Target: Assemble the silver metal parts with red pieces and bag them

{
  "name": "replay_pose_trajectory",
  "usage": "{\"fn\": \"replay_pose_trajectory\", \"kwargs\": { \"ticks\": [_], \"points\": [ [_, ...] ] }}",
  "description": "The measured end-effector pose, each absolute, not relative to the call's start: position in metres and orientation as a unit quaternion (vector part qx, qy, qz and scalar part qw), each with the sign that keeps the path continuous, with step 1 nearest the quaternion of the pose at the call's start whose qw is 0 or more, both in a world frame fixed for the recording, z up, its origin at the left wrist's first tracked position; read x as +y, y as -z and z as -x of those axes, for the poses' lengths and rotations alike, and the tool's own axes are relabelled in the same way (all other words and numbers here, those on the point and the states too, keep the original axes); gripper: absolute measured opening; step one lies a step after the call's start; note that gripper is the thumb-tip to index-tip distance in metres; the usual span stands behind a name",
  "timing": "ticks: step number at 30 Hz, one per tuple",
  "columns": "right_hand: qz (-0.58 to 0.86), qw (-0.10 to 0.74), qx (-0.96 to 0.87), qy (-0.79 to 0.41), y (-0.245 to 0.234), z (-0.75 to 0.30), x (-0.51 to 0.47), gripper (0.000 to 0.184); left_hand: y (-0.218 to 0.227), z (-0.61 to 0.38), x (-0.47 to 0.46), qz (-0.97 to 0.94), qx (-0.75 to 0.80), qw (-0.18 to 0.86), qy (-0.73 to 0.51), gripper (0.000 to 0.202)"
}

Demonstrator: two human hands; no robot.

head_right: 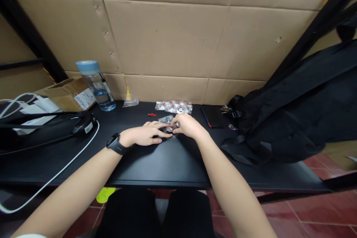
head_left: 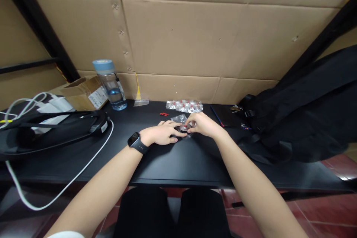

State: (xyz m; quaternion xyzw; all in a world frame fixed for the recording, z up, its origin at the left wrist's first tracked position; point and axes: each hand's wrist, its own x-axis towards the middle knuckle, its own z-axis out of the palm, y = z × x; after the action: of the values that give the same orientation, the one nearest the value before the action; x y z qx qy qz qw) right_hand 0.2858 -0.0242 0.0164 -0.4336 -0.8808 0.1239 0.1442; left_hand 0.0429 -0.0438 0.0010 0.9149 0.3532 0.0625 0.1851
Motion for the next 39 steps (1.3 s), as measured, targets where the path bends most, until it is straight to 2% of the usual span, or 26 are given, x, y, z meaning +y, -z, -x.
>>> {"fn": "replay_pose_trajectory", "kwargs": {
  "ticks": [6,10,16,18,19,21,23,25,27,30,32,35,39],
  "points": [
    [0.487,0.207,-0.848,-0.014,-0.002,-0.267,-0.021,0.03,-0.003,-0.043,-0.045,-0.926,0.347,0.141,-0.044,0.05],
    [0.51,0.218,-0.831,0.038,0.006,-0.259,-0.014,0.025,-0.005,-0.044,-0.045,-0.924,0.357,0.135,0.001,0.049],
    [0.4,0.227,-0.884,-0.079,0.002,-0.268,-0.008,0.023,-0.008,-0.043,-0.045,-0.931,0.342,0.105,-0.071,0.056],
    [0.367,0.255,-0.887,-0.117,-0.004,-0.277,-0.007,0.009,-0.008,-0.043,-0.045,-0.931,0.335,0.093,-0.11,0.051],
    [0.36,0.266,-0.885,-0.128,-0.006,-0.281,-0.007,0.008,-0.008,-0.044,-0.045,-0.927,0.342,0.083,-0.128,0.048],
    [0.364,0.26,-0.884,-0.135,-0.009,-0.29,-0.006,0.016,-0.007,-0.045,-0.043,-0.915,0.368,0.057,-0.155,0.043],
    [0.383,0.217,-0.888,-0.131,-0.01,-0.296,-0.007,0.017,-0.004,-0.046,-0.04,-0.904,0.391,0.031,-0.169,0.035],
    [0.41,0.17,-0.887,-0.13,-0.009,-0.3,-0.008,0.027,-0.001,-0.047,-0.036,-0.901,0.397,0.017,-0.171,0.028],
    [0.438,0.15,-0.876,-0.132,-0.008,-0.301,-0.009,0.03,0.003,-0.048,-0.032,-0.899,0.4,0.015,-0.179,0.024],
    [0.442,0.172,-0.869,-0.141,-0.004,-0.299,-0.008,0.028,0.006,-0.049,-0.027,-0.892,0.408,0.026,-0.192,0.016],
    [0.431,0.2,-0.867,-0.148,0.0,-0.296,-0.005,0.02,0.006,-0.049,-0.025,-0.885,0.419,0.037,-0.198,0.01],
    [0.443,0.231,-0.851,-0.159,0.004,-0.293,0.0,0.007,0.003,-0.045,-0.022,-0.872,0.441,0.054,-0.207,0.013],
    [0.475,0.237,-0.826,-0.188,0.003,-0.287,0.001,0.012,-0.002,-0.036,-0.021,-0.853,0.48,0.062,-0.197,0.017]
  ]
}}
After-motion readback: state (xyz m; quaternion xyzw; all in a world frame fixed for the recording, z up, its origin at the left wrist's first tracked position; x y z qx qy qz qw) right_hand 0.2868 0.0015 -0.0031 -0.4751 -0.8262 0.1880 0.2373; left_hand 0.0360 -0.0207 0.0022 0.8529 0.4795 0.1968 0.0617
